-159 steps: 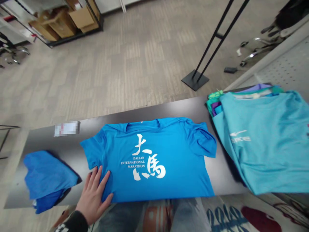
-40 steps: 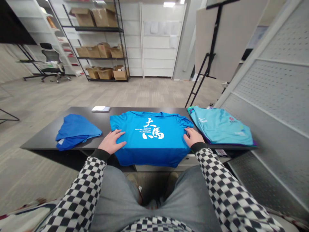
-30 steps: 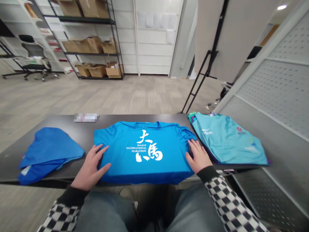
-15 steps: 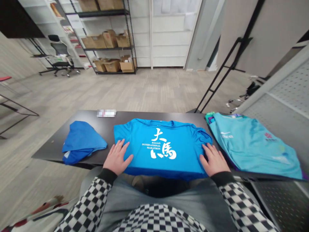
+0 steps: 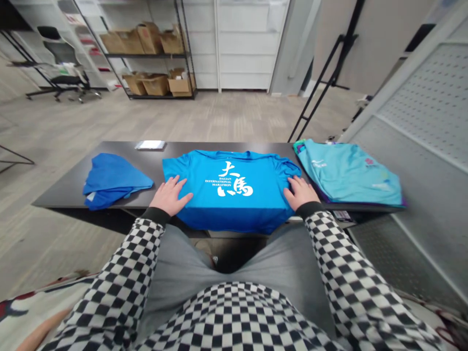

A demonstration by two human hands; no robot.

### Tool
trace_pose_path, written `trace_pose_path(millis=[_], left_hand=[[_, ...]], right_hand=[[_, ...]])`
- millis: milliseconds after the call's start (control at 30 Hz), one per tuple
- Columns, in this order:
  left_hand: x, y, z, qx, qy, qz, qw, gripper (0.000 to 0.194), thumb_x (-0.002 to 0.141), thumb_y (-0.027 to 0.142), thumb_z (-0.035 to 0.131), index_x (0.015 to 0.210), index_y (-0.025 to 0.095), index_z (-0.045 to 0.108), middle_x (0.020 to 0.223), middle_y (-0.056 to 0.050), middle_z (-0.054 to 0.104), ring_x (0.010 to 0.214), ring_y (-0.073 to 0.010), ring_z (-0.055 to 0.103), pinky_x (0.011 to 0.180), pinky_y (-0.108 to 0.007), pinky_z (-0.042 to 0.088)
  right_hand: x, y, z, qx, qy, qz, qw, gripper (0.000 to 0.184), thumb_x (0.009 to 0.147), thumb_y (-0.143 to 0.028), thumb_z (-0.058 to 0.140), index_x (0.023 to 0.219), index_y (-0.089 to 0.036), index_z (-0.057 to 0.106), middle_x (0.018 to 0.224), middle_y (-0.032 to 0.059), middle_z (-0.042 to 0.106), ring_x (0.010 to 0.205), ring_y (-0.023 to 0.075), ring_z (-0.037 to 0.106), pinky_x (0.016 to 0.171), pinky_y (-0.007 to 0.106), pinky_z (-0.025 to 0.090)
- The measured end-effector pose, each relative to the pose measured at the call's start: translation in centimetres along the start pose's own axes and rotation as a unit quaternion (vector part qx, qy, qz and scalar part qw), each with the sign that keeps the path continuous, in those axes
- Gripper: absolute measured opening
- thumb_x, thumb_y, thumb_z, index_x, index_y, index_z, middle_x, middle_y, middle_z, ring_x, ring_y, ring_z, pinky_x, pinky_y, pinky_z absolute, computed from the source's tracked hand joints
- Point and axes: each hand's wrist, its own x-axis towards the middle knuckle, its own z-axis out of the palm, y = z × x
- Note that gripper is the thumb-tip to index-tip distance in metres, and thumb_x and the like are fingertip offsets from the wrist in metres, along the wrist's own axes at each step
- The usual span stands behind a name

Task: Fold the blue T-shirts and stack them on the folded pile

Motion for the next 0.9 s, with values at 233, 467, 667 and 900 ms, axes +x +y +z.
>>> trace_pose_path(millis=[233,467,667,900], left_hand=[[-0.5,-0.5,0.2,0.012,0.004,0.009,1.000,0.083,0.109,0.071,0.049,0.176,0.023,0.049,0.188,-0.015,0.034,0.174,-0.0436,0.031,0.139,-0.066,0.029],[-1.6,-0.3,0.1,0.022,0.002,0.017,1.000,0.082,0.108,0.069,0.049,0.179,0.026,0.045,0.188,-0.012,0.034,0.175,-0.0420,0.029,0.141,-0.064,0.027],[-2.5,0.4,0.2,0.009,0.010,0.011,1.000,0.081,0.107,0.066,0.054,0.182,0.037,0.038,0.187,-0.004,0.037,0.176,-0.0390,0.028,0.142,-0.065,0.026],[-2.4,0.4,-0.1,0.010,0.000,0.008,1.000,0.083,0.108,0.067,0.051,0.183,0.035,0.036,0.188,-0.008,0.035,0.177,-0.0390,0.024,0.142,-0.065,0.026]], right_hand=[[-0.3,-0.2,-0.2,-0.008,0.004,-0.001,1.000,0.066,0.111,-0.045,0.049,0.169,-0.014,0.058,0.180,0.0185,0.048,0.164,0.0442,0.044,0.135,0.066,0.036],[-1.8,0.3,-0.3,-0.049,0.004,-0.020,0.999,0.067,0.110,-0.043,0.049,0.172,-0.020,0.053,0.182,0.0146,0.046,0.166,0.0419,0.044,0.135,0.066,0.038],[-2.7,0.8,-0.2,-0.044,0.009,-0.019,0.999,0.071,0.108,-0.044,0.050,0.177,-0.027,0.045,0.181,0.0127,0.047,0.167,0.0426,0.044,0.134,0.071,0.040],[-2.5,-0.2,-0.8,-0.048,-0.015,-0.006,0.999,0.068,0.109,-0.046,0.049,0.174,-0.023,0.050,0.181,0.0140,0.047,0.168,0.0411,0.043,0.136,0.066,0.037]])
